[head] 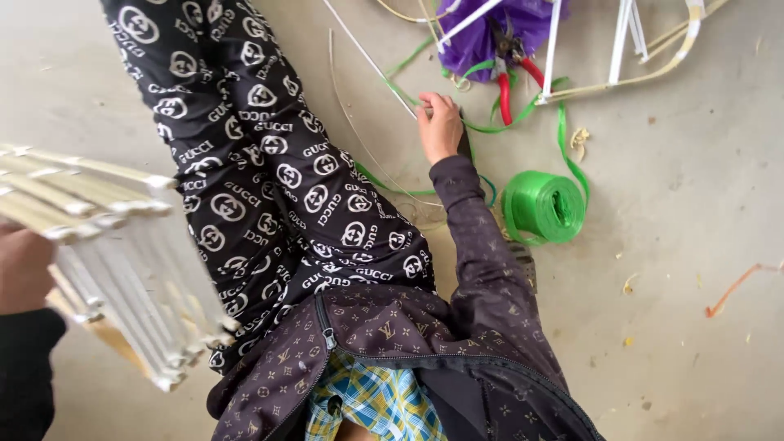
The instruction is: The recorder is assembling and tying bamboo strips together to form furniture or decorative frame structures.
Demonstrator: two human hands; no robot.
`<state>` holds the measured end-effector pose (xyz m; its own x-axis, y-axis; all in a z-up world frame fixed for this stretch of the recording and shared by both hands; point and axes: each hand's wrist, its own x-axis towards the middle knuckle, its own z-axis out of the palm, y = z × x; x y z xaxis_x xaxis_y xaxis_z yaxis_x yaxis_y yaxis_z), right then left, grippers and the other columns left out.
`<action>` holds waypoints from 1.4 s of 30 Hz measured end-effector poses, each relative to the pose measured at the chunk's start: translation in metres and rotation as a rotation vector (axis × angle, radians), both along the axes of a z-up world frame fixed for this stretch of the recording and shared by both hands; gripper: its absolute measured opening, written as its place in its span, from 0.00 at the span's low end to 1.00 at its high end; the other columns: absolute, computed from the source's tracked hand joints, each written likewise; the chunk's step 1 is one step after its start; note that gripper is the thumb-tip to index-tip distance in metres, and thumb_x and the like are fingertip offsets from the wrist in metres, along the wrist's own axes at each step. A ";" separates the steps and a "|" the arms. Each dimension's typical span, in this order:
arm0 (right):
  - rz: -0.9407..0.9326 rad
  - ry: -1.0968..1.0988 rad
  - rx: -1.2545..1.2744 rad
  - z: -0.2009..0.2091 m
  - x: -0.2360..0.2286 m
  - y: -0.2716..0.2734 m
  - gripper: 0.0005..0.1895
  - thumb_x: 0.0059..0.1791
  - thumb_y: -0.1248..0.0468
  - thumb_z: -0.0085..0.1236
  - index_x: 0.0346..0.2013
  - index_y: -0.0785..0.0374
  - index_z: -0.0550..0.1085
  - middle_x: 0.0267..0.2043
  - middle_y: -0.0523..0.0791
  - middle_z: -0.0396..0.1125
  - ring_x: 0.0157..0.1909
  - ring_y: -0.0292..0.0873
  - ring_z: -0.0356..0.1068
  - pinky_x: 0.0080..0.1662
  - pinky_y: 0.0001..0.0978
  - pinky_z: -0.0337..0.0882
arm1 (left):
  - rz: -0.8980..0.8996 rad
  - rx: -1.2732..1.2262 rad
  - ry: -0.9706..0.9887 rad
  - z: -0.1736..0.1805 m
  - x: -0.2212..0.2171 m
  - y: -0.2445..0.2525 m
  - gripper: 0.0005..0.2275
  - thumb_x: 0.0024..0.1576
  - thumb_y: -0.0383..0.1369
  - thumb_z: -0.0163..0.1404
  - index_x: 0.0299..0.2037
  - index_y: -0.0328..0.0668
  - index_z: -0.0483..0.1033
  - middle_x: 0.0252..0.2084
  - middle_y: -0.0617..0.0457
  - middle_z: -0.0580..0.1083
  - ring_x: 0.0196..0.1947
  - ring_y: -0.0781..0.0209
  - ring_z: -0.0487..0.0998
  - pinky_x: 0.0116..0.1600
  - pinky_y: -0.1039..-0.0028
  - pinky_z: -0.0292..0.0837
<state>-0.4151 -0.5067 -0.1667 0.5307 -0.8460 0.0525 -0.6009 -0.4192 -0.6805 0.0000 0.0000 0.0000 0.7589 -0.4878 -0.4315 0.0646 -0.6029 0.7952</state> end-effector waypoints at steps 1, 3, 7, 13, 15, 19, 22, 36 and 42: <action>0.024 0.021 -0.131 -0.001 0.006 -0.004 0.11 0.44 0.68 0.63 0.42 0.59 0.78 0.39 0.46 0.73 0.42 0.50 0.71 0.43 0.40 0.69 | 0.049 -0.049 0.042 0.034 -0.044 -0.046 0.05 0.64 0.28 0.50 0.47 0.40 0.76 0.45 0.56 0.78 0.41 0.71 0.79 0.43 0.79 0.75; 0.058 0.073 -0.195 -0.012 0.014 -0.007 0.10 0.43 0.68 0.65 0.38 0.59 0.76 0.39 0.47 0.71 0.43 0.52 0.70 0.44 0.42 0.68 | -0.010 -0.034 0.006 0.032 -0.057 -0.054 0.06 0.66 0.25 0.49 0.50 0.34 0.75 0.48 0.52 0.77 0.44 0.66 0.79 0.45 0.76 0.74; 0.034 -0.081 -0.147 -0.003 0.028 0.006 0.08 0.49 0.70 0.60 0.38 0.62 0.69 0.38 0.47 0.69 0.41 0.47 0.71 0.44 0.39 0.69 | -0.099 -0.283 0.116 0.070 -0.086 -0.085 0.10 0.64 0.21 0.52 0.54 0.26 0.70 0.45 0.48 0.75 0.46 0.62 0.79 0.48 0.72 0.78; 0.247 -0.557 0.549 0.118 0.065 0.083 0.02 0.59 0.69 0.51 0.44 0.65 0.69 0.35 0.41 0.68 0.36 0.32 0.70 0.41 0.25 0.72 | 0.067 -0.438 0.304 0.087 -0.102 -0.107 0.13 0.65 0.21 0.47 0.59 0.33 0.71 0.51 0.50 0.77 0.47 0.65 0.81 0.48 0.76 0.78; 0.429 -0.500 0.674 0.187 0.075 0.116 0.03 0.57 0.69 0.52 0.44 0.66 0.70 0.37 0.41 0.68 0.38 0.32 0.71 0.42 0.25 0.73 | 0.023 -0.284 0.222 0.069 -0.097 -0.112 0.12 0.64 0.21 0.47 0.57 0.30 0.72 0.50 0.48 0.77 0.46 0.63 0.81 0.47 0.74 0.78; 0.707 -0.243 0.728 0.197 0.081 0.143 0.08 0.54 0.69 0.53 0.48 0.68 0.73 0.37 0.41 0.74 0.38 0.32 0.75 0.43 0.24 0.75 | -0.089 -0.228 0.205 0.064 -0.102 -0.148 0.14 0.56 0.24 0.57 0.52 0.30 0.75 0.49 0.50 0.79 0.45 0.67 0.83 0.51 0.76 0.82; 0.491 -0.443 0.840 0.156 0.070 0.112 0.09 0.56 0.70 0.50 0.50 0.67 0.75 0.45 0.43 0.73 0.43 0.33 0.75 0.47 0.27 0.76 | -0.140 0.139 0.155 0.048 -0.104 -0.165 0.14 0.55 0.29 0.58 0.51 0.34 0.79 0.40 0.48 0.80 0.26 0.63 0.75 0.29 0.70 0.74; -0.509 -0.377 -0.239 0.177 -0.328 -0.070 0.10 0.61 0.74 0.47 0.56 0.67 0.73 0.40 0.45 0.72 0.37 0.33 0.65 0.37 0.26 0.61 | -0.573 0.375 0.178 0.042 -0.078 -0.161 0.14 0.63 0.38 0.55 0.52 0.36 0.81 0.36 0.41 0.78 0.34 0.54 0.75 0.46 0.60 0.70; -0.782 0.169 -0.485 0.160 -0.444 -0.042 0.13 0.53 0.72 0.50 0.52 0.63 0.74 0.40 0.45 0.74 0.42 0.42 0.71 0.45 0.33 0.69 | -0.237 0.129 0.545 0.019 -0.078 -0.133 0.20 0.55 0.37 0.53 0.56 0.36 0.73 0.42 0.48 0.77 0.41 0.58 0.78 0.49 0.64 0.74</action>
